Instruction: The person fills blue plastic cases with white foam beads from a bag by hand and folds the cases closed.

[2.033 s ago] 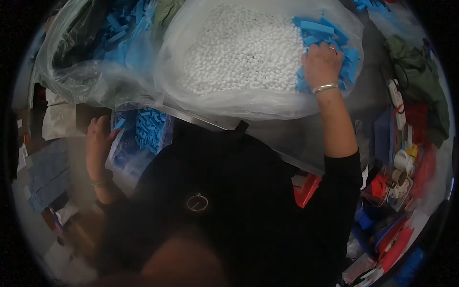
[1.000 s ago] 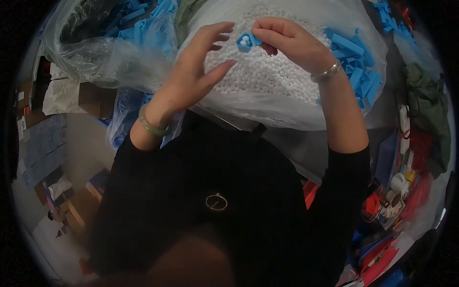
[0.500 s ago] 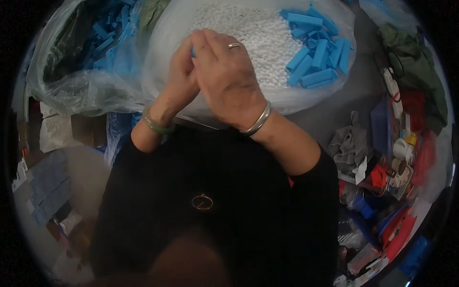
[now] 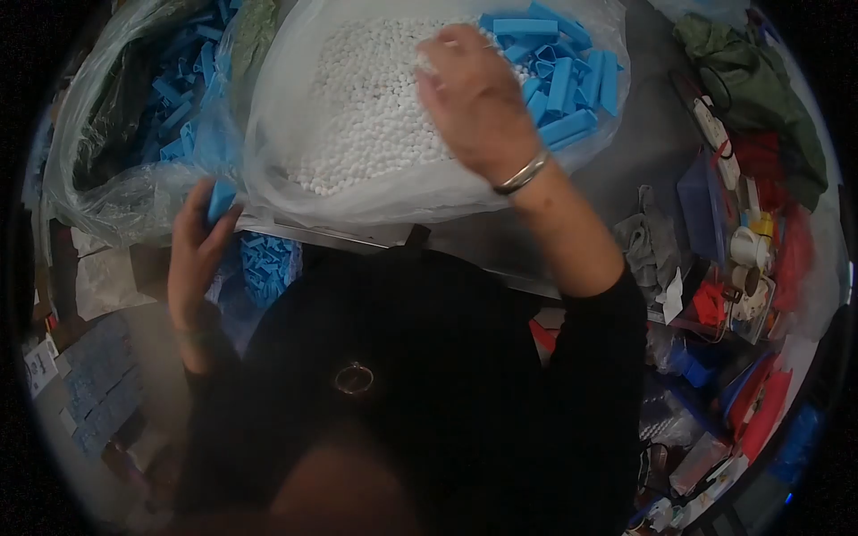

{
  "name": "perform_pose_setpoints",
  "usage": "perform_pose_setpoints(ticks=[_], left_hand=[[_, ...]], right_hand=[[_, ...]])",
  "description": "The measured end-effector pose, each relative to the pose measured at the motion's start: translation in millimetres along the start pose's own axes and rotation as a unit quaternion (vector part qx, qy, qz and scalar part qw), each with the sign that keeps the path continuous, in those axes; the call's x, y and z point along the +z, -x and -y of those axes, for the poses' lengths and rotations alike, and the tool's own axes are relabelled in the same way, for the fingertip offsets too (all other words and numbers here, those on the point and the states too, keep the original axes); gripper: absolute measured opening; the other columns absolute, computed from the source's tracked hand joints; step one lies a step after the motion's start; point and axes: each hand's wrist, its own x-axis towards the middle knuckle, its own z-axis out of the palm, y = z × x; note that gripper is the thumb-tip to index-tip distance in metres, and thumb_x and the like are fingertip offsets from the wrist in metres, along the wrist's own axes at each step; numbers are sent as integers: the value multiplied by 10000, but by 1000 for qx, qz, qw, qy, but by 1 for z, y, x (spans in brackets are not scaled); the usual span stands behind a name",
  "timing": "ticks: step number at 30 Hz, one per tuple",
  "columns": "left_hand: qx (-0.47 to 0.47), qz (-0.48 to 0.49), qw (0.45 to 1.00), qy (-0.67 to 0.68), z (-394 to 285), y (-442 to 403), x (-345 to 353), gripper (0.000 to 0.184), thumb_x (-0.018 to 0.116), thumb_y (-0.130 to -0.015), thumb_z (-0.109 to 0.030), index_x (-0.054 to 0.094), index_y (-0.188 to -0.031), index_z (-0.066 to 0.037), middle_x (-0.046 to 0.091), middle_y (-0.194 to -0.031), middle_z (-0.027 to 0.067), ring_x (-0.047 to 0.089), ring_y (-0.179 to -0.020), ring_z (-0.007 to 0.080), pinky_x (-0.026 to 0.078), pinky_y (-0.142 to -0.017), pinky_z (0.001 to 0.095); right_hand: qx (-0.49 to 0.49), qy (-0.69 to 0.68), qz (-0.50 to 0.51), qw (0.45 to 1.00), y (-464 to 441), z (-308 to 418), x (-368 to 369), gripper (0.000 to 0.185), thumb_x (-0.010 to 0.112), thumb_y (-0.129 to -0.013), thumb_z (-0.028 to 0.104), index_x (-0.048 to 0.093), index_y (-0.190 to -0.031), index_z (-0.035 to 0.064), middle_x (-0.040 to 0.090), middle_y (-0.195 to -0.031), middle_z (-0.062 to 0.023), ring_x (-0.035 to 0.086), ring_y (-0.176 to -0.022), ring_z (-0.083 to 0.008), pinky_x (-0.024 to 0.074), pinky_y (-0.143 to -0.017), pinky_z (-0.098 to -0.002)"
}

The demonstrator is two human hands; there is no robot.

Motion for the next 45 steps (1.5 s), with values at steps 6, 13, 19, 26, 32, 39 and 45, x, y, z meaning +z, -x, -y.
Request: perform_pose_setpoints(ticks=[6,13,19,26,32,39,45], left_hand=[[-100,-44,892,-438,27,70,-81,254,730,-836,-135,621,-1020,2,633,-833,149,602,-711,234,473,-687,302],[-68,-102,978,-170,-6,35,-48,179,690,-885,-133,623,-930,27,649,-775,92,610,-716,141,476,-674,265],[-28,-16,978,-207,-16,8,-9,302,689,-900,-268,593,-787,-4,602,-658,99,614,-650,196,486,-611,308],[-85,-25,959,-270,51,10,46,502,640,-897,-475,625,-772,11,636,-672,144,637,-608,292,493,-552,383],[-207,-64,971,101,64,-11,79,428,592,-918,-362,657,-811,47,642,-678,95,617,-628,170,484,-578,317],[-91,-108,960,240,28,-55,85,334,524,-910,-226,617,-706,21,570,-587,13,550,-589,88,441,-562,275],[-14,-74,969,235,0,-68,75,363,506,-923,-218,591,-659,17,563,-589,8,556,-573,93,478,-542,279]], right_hand=[[140,370,112,912,17,-127,-69,180,597,-865,186,639,-962,40,637,-945,-177,625,-882,-378,517,-776,-464],[198,269,95,938,10,-129,-63,252,577,-872,170,667,-1060,28,682,-898,-183,665,-819,-321,527,-752,-414],[285,-160,104,939,-7,-89,-22,273,542,-921,89,635,-1167,15,664,-853,-44,604,-754,-110,496,-713,-252],[247,-267,154,919,-16,-68,25,258,555,-948,150,632,-1151,10,643,-871,-7,572,-795,-74,482,-742,-229],[325,-397,202,834,-16,-67,47,228,583,-955,213,642,-1095,43,601,-804,41,507,-712,-47,417,-638,-211],[177,-103,150,967,-21,-43,46,173,629,-884,144,601,-990,11,608,-753,-82,558,-656,-170,449,-618,-304],[90,8,151,984,-21,-42,56,160,635,-864,118,551,-960,20,592,-746,-167,573,-647,-288,471,-621,-378]])
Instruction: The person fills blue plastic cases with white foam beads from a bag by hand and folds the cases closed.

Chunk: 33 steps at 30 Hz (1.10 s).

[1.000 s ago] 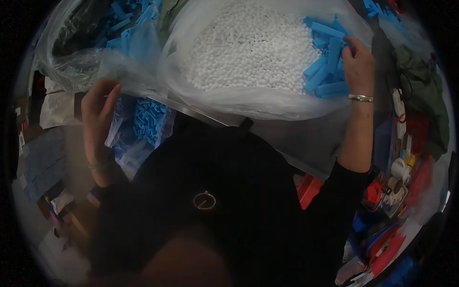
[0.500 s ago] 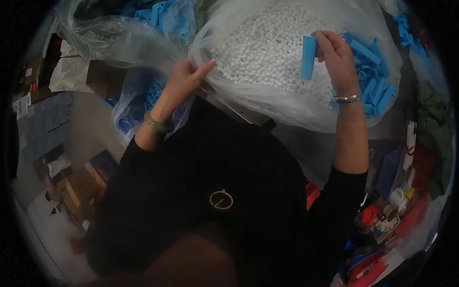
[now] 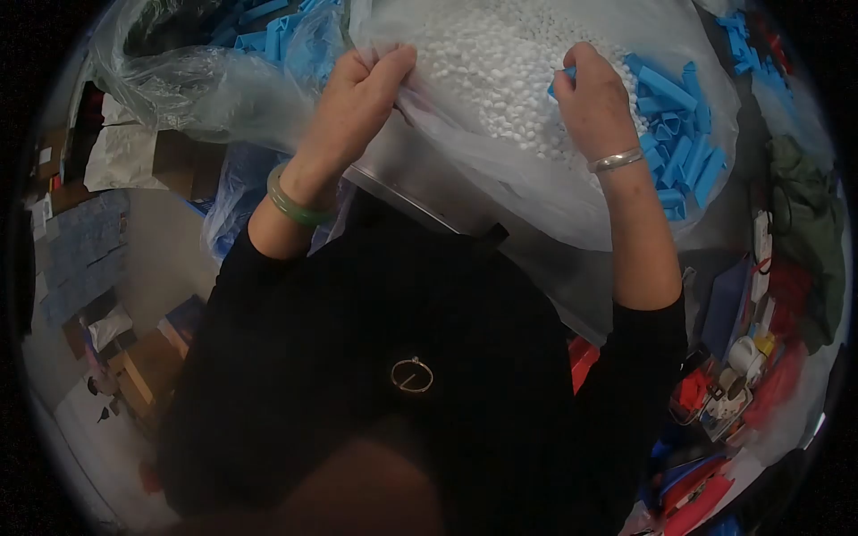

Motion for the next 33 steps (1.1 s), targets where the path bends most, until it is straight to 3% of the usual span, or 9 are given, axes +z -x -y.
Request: perform_pose_setpoints(ticks=[6,13,16,22,25,27,30,31,33], left_hand=[[-50,-25,998,34,6,21,-6,322,505,-943,-197,610,-732,22,584,-633,15,566,-563,102,487,-517,271],[-44,3,999,17,12,29,-15,305,514,-960,-206,617,-766,6,595,-657,13,571,-586,95,492,-513,260],[-42,2,999,23,15,28,-13,305,524,-958,-207,607,-752,2,580,-636,-3,550,-586,78,463,-517,256],[0,23,1000,1,14,19,-6,310,536,-951,-191,567,-721,14,546,-607,-31,492,-597,43,397,-536,260],[-3,23,1000,-8,17,19,-8,303,539,-950,-188,561,-715,2,548,-614,-33,487,-602,41,396,-533,258],[-14,0,1000,14,17,22,-5,297,542,-950,-186,563,-714,-7,550,-624,-34,483,-608,41,396,-536,254],[-21,2,1000,8,18,23,-5,295,548,-952,-189,569,-716,-13,556,-633,-32,496,-622,42,407,-550,247],[-20,2,1000,6,19,23,-6,295,548,-952,-189,569,-716,-13,556,-633,-32,496,-622,42,407,-550,247],[-15,15,1000,-11,20,23,-8,303,553,-951,-195,565,-713,-9,562,-636,-37,507,-624,42,419,-545,253]], right_hand=[[41,99,115,988,-1,31,-4,140,560,-854,101,522,-953,10,644,-849,-236,628,-840,-422,502,-736,-493],[68,216,172,959,-5,5,17,137,499,-859,96,532,-934,-13,652,-873,-251,634,-864,-432,505,-783,-507],[127,175,175,961,-15,0,36,163,505,-855,104,537,-952,-23,650,-927,-281,632,-900,-442,501,-819,-505],[102,24,4,994,-45,1,98,272,518,-865,154,566,-1080,-6,659,-898,-262,629,-855,-449,491,-791,-508],[58,-44,-44,996,-44,-5,90,276,535,-876,163,573,-1103,11,671,-846,-202,661,-776,-355,518,-724,-441],[107,-143,13,984,-43,-5,77,265,551,-892,174,568,-1096,5,657,-793,-140,660,-715,-229,518,-662,-349],[82,-111,53,989,-46,-4,84,255,551,-906,164,564,-1102,2,634,-757,-87,620,-670,-132,500,-616,-299],[82,-112,51,989,-49,-4,89,255,551,-906,164,564,-1102,2,634,-757,-87,620,-670,-132,500,-616,-299],[83,-186,58,977,-53,-2,96,311,539,-887,196,572,-1116,-11,676,-932,-173,656,-830,-290,514,-779,-372]])
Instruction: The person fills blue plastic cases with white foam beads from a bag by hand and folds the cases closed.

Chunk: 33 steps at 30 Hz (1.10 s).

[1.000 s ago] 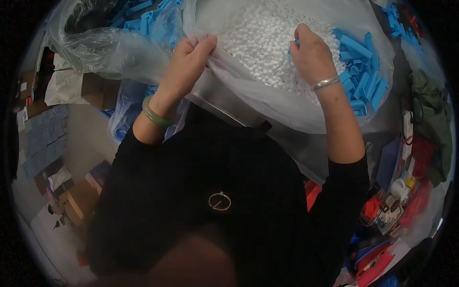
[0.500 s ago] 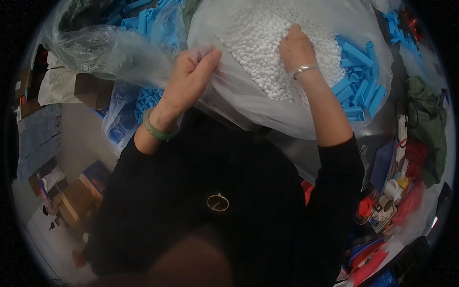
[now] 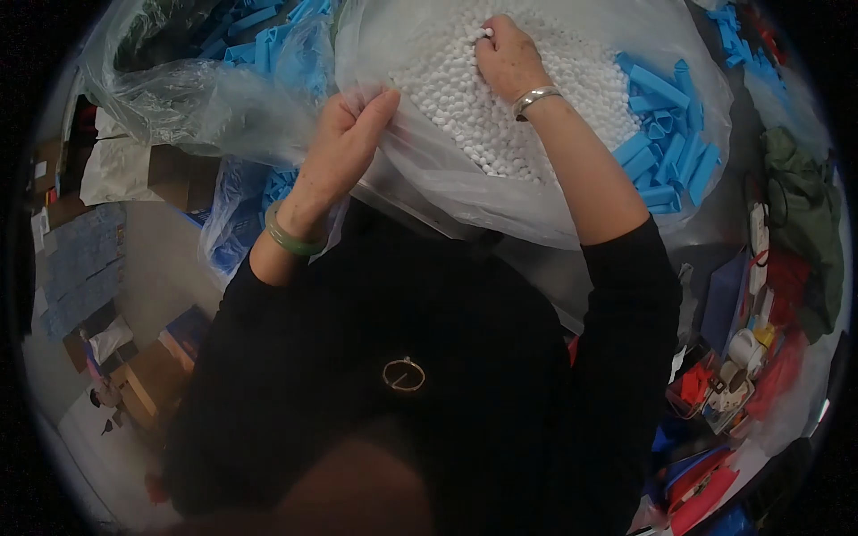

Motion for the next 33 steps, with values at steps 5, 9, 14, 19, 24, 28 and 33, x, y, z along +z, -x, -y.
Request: perform_pose_setpoints(ticks=[5,9,14,19,24,28,33], left_hand=[[-2,-29,975,-218,-24,12,-17,334,641,-914,-241,551,-696,-5,554,-596,26,518,-550,121,418,-507,285],[158,-148,865,-454,-50,20,-24,271,759,-816,-229,594,-767,-20,570,-649,92,562,-576,248,446,-535,317],[384,-56,867,-312,-41,-21,19,253,751,-797,-164,579,-924,-28,612,-816,98,613,-760,270,486,-663,356],[301,89,941,-123,-10,-42,56,221,674,-858,-137,546,-1002,-28,615,-845,110,624,-840,281,494,-735,373],[171,164,966,-99,7,-42,70,152,617,-914,-144,546,-996,-38,601,-803,107,580,-744,234,465,-683,353],[168,158,970,-73,1,-42,70,138,623,-911,-142,554,-974,-40,584,-769,99,546,-698,213,451,-662,349],[217,104,948,-210,3,-55,69,170,663,-874,-146,591,-992,-48,603,-864,111,579,-807,282,468,-722,378]], right_hand=[[43,-181,78,979,18,52,-40,229,530,-966,202,575,-1123,42,588,-743,-1,497,-624,-64,420,-570,-226],[-1,-271,148,951,39,54,-77,230,503,-1007,219,566,-1147,47,563,-764,31,481,-661,-38,392,-593,-195],[-41,-355,201,912,53,63,-100,199,507,-1012,210,593,-1113,61,607,-801,22,557,-715,-33,441,-629,-184],[-43,-383,193,903,76,78,-109,192,532,-1005,208,608,-1085,51,619,-817,18,571,-742,-40,448,-659,-181],[-6,-260,85,962,90,72,-104,210,611,-963,238,640,-1038,44,620,-820,20,562,-758,-38,445,-678,-188],[52,-335,93,936,92,63,-104,231,620,-955,246,637,-1058,40,618,-847,18,553,-755,-48,435,-684,-190],[67,-295,-55,952,95,52,-98,270,578,-981,245,635,-1142,37,613,-971,2,534,-780,-45,418,-685,-191]])
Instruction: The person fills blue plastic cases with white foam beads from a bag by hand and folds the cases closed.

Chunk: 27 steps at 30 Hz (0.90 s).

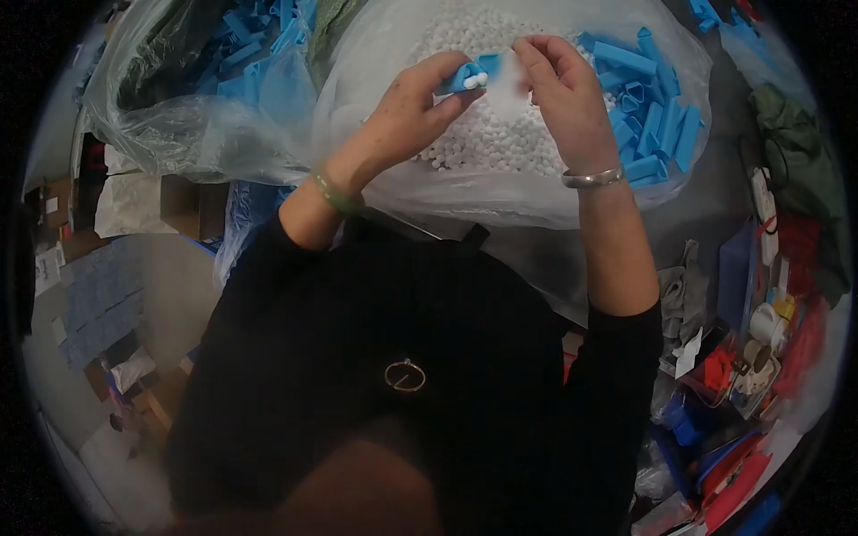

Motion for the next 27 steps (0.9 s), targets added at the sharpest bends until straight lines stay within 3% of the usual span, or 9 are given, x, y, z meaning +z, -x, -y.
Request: perform_pose_setpoints(ticks=[6,9,12,15,19,21,22,24,27], left_hand=[[73,-29,997,-6,2,-7,-6,213,682,-852,-141,621,-1032,-46,623,-918,121,591,-870,315,477,-760,384],[-21,12,999,33,12,-4,-6,213,682,-859,-140,628,-1041,-44,640,-926,114,607,-874,286,480,-765,366],[-44,25,997,67,3,-2,-4,204,674,-877,-140,632,-1052,-43,651,-926,109,616,-853,242,484,-752,342],[9,34,994,100,10,-1,1,178,664,-895,-147,625,-1031,-39,630,-887,96,587,-793,208,476,-713,322],[-11,58,993,104,2,5,-3,182,646,-905,-138,591,-1044,-35,595,-840,93,551,-758,188,461,-686,313],[-2,43,988,150,-1,7,-1,175,609,-914,-98,553,-1069,-39,569,-829,84,519,-753,163,446,-677,310],[2,48,986,158,-3,8,0,175,609,-914,-98,553,-1069,-39,569,-829,84,519,-753,163,446,-677,310],[-10,39,983,182,-3,11,-1,189,549,-916,-44,537,-1104,-43,573,-853,65,520,-770,150,443,-679,307],[-10,37,977,210,-11,13,-5,243,512,-896,-7,535,-1138,-12,585,-909,60,540,-826,150,464,-738,285]], right_hand=[[-15,41,-10,999,13,-10,-8,269,557,-990,242,635,-1147,38,626,-995,-6,544,-797,-55,429,-702,-201],[-2,30,-22,999,14,-12,-8,280,552,-991,242,636,-1161,36,644,-1044,-15,557,-837,-64,431,-737,-211],[-23,11,6,1000,15,-13,-5,293,547,-993,234,633,-1189,34,655,-1100,-28,576,-918,-80,433,-795,-215],[-23,-31,30,999,20,-4,9,308,541,-997,233,629,-1216,34,658,-1128,-38,585,-997,-96,438,-857,-231],[-47,-72,29,996,29,2,30,303,535,-999,188,609,-1251,38,650,-1150,-49,589,-1041,-114,439,-923,-257],[-146,-58,-1,988,36,5,43,316,541,-984,127,578,-1277,14,632,-1194,-74,589,-1070,-141,444,-955,-289],[-144,-51,-8,988,38,8,45,316,541,-984,127,578,-1277,14,632,-1194,-74,589,-1070,-141,444,-955,-289],[-255,130,-18,958,44,15,47,343,545,-962,69,546,-1294,-19,604,-1243,-113,584,-1106,-177,453,-953,-301],[-313,229,-19,921,49,25,51,416,589,-886,20,537,-1295,-36,574,-1282,-174,581,-1136,-271,472,-936,-337]])
